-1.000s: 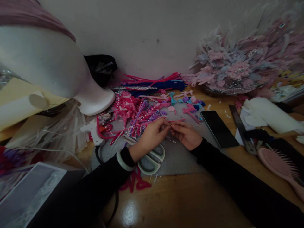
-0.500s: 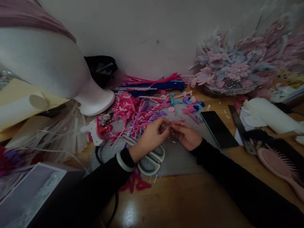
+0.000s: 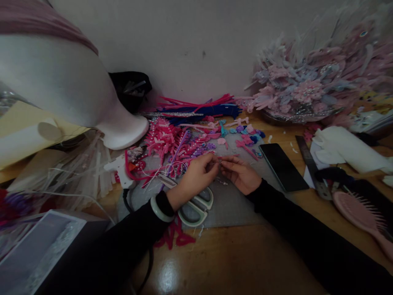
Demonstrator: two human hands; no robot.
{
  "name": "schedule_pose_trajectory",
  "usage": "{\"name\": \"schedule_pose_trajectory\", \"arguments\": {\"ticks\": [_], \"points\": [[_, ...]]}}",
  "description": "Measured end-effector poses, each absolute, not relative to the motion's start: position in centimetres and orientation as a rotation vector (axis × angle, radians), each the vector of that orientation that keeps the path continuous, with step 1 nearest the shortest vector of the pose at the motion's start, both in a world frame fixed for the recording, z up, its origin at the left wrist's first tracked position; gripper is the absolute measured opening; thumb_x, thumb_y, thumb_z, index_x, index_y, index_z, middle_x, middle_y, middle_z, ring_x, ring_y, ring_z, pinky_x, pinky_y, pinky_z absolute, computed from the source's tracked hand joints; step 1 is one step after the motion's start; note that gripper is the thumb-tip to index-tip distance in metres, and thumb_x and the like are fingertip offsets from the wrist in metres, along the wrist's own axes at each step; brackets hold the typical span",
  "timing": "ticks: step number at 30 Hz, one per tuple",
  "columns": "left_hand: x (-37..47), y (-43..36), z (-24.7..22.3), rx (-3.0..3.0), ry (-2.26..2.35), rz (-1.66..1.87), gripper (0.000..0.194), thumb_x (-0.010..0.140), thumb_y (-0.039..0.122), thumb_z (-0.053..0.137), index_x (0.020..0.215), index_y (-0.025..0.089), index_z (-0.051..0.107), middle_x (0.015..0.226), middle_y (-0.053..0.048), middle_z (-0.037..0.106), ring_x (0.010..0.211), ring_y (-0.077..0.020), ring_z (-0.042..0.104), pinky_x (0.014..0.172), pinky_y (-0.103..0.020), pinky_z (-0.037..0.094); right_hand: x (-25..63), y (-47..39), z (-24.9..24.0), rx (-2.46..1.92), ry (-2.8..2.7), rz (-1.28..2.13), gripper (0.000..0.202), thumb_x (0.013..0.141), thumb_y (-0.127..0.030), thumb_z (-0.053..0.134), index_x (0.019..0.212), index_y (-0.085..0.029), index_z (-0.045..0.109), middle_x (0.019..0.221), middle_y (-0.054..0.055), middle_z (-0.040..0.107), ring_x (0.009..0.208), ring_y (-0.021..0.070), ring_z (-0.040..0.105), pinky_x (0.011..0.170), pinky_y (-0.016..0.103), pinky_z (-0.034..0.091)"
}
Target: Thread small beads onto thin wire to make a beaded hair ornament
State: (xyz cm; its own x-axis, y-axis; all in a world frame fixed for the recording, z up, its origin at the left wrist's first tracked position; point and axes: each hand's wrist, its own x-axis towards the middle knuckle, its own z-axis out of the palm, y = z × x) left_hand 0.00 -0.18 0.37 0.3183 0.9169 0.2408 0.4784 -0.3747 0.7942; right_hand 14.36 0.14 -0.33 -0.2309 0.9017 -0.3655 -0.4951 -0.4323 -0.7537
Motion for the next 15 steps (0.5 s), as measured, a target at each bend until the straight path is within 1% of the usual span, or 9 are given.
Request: {"name": "schedule_pose_trajectory", "arguments": {"ticks": [3,6,15], "points": [[-0.04,-0.13,0.27,1.965,1.213,0.943,0.016,0.078,0.023,0.042,0.078,0.014,0.054,0.066,0.0,0.056,0.06,-0.0091,0.049,0.055,-0.02,0.038,14.35,0.07,-0.24,-0.995,-0.614,1.817,0.015,0.051,-0.009,0.071,0.063,-0.015,0.065,0.058,-0.003,0.064,0.052,0.0045,0.057,0.05,0.013,0.046],[-0.06,-0.09,0.3,1.969,1.211,0.944,0.015,0.078,0.024,0.043,0.077,0.014,0.055,0.067,0.0,0.057,0.061,-0.0094,0.051,0.056,-0.02,0.039,14.28,0.0,-0.2,-1.009,-0.62,1.807,0.016,0.049,-0.01,0.072,0.063,-0.015,0.065,0.06,-0.003,0.064,0.052,0.0043,0.057,0.051,0.014,0.046],[-0.08,-0.05,0.22,1.994,1.216,0.935,0.015,0.077,0.023,0.045,0.077,0.014,0.057,0.065,0.0,0.058,0.06,-0.0092,0.052,0.055,-0.02,0.039,14.18,0.09,-0.45,-1.03,-0.636,1.781,0.015,0.05,-0.016,0.074,0.062,-0.016,0.065,0.057,-0.003,0.062,0.051,0.0041,0.055,0.05,0.015,0.045]]}}
